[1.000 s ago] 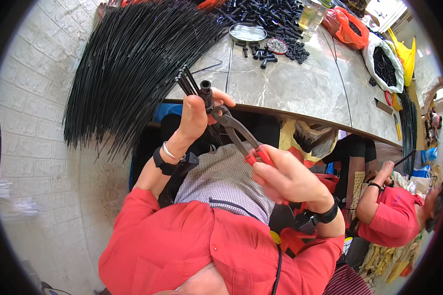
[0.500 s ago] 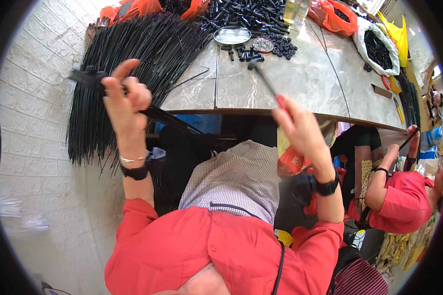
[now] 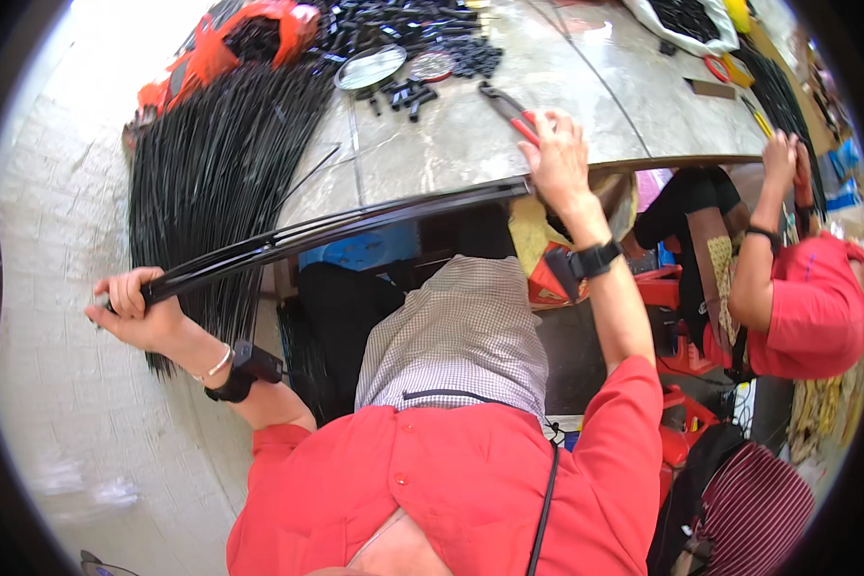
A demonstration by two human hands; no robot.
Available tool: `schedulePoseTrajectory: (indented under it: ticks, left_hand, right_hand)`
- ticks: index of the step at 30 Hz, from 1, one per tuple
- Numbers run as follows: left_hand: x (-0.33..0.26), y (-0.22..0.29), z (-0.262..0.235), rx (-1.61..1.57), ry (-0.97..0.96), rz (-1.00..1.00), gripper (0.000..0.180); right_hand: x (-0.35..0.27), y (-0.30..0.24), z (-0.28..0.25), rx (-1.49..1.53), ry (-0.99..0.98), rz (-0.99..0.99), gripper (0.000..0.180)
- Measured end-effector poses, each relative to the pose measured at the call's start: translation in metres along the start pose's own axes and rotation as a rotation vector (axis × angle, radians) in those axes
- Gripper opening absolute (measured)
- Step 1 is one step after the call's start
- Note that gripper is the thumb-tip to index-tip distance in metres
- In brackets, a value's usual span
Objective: Assembling small black cable components and fitting them together using pliers.
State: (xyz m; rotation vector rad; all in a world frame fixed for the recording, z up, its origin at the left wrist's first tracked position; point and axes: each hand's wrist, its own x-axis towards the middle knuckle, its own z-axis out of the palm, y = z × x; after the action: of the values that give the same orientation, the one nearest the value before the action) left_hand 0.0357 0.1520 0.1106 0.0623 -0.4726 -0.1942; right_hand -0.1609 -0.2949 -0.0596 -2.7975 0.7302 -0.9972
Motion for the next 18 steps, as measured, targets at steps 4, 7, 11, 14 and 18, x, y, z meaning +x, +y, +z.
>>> schedulePoseTrajectory:
  ticks: [4, 7, 11, 14, 18]
  left_hand:
    - [-0.012, -0.018, -0.014, -0.022, 0.052, 0.074, 0.035]
    - [-0.023, -0.050, -0.028, -0.027, 0.086, 0.076, 0.033]
    - [-0.047, -0.072, -0.044, -0.063, -0.008, 0.023, 0.036]
    - [-0.066, -0.081, -0.052, -0.104, 0.099, 0.042, 0.039]
    - [-0.128, -0.127, -0.024, 0.093, 0.268, -0.377, 0.049]
  right_hand:
    - [-0.046, -0.053, -0.045, 1.295, -0.534, 0.450, 0.039]
    - [-0.073, -0.097, -0.055, 1.952, -0.180, 0.488, 0.061]
    - [-0.046, -0.143, -0.076, 2.315, 0.171, 0.679, 0.041]
    - [-0.034, -0.139, -0.072, 2.367, 0.337, 0.655, 0.025]
    - [-0.005, -0.129, -0.107, 2.231, 0.387, 0.420, 0.021]
